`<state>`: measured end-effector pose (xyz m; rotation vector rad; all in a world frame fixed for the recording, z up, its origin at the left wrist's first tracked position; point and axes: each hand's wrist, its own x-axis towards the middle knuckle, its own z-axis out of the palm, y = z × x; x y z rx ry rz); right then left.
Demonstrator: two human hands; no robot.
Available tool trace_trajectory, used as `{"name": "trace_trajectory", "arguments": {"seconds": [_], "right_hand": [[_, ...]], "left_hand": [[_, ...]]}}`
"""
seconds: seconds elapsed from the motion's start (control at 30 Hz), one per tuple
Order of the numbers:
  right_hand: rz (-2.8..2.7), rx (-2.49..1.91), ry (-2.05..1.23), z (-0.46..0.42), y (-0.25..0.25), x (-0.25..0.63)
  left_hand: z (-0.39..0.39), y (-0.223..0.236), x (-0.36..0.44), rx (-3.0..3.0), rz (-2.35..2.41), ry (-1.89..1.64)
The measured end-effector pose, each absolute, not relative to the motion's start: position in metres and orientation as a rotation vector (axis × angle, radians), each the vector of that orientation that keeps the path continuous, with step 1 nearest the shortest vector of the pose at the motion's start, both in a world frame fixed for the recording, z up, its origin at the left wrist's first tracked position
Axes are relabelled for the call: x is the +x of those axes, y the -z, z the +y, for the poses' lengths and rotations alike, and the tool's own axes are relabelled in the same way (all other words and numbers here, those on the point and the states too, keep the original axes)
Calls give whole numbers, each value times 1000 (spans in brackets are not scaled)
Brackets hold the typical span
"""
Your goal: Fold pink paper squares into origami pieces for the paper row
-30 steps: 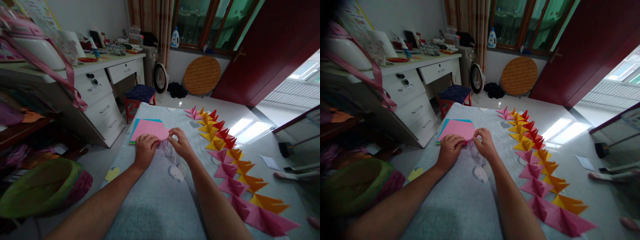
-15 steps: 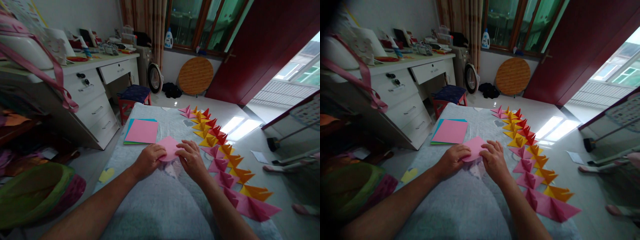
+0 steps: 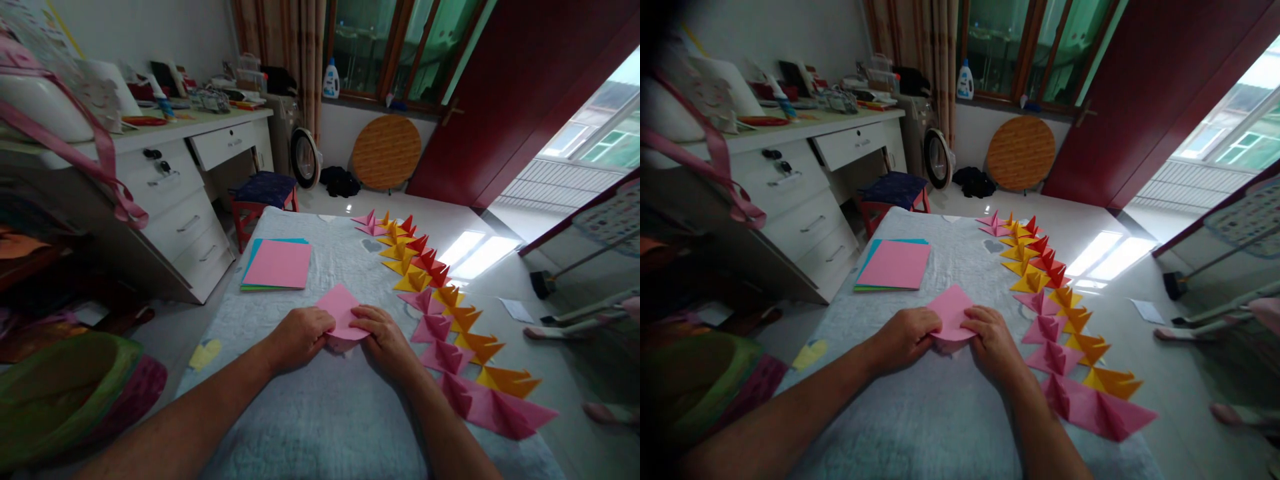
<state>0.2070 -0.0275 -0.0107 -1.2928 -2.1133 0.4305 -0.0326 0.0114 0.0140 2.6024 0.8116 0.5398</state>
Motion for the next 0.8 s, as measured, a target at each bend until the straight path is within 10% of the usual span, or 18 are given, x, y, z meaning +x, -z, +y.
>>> {"name": "trace_trajectory", "arguments": {"seconds": [0.8], "right_hand": [[-1990, -1272, -491, -40, -4, 194]], "left_hand": [[10, -15, -36, 2362, 795, -473]]}}
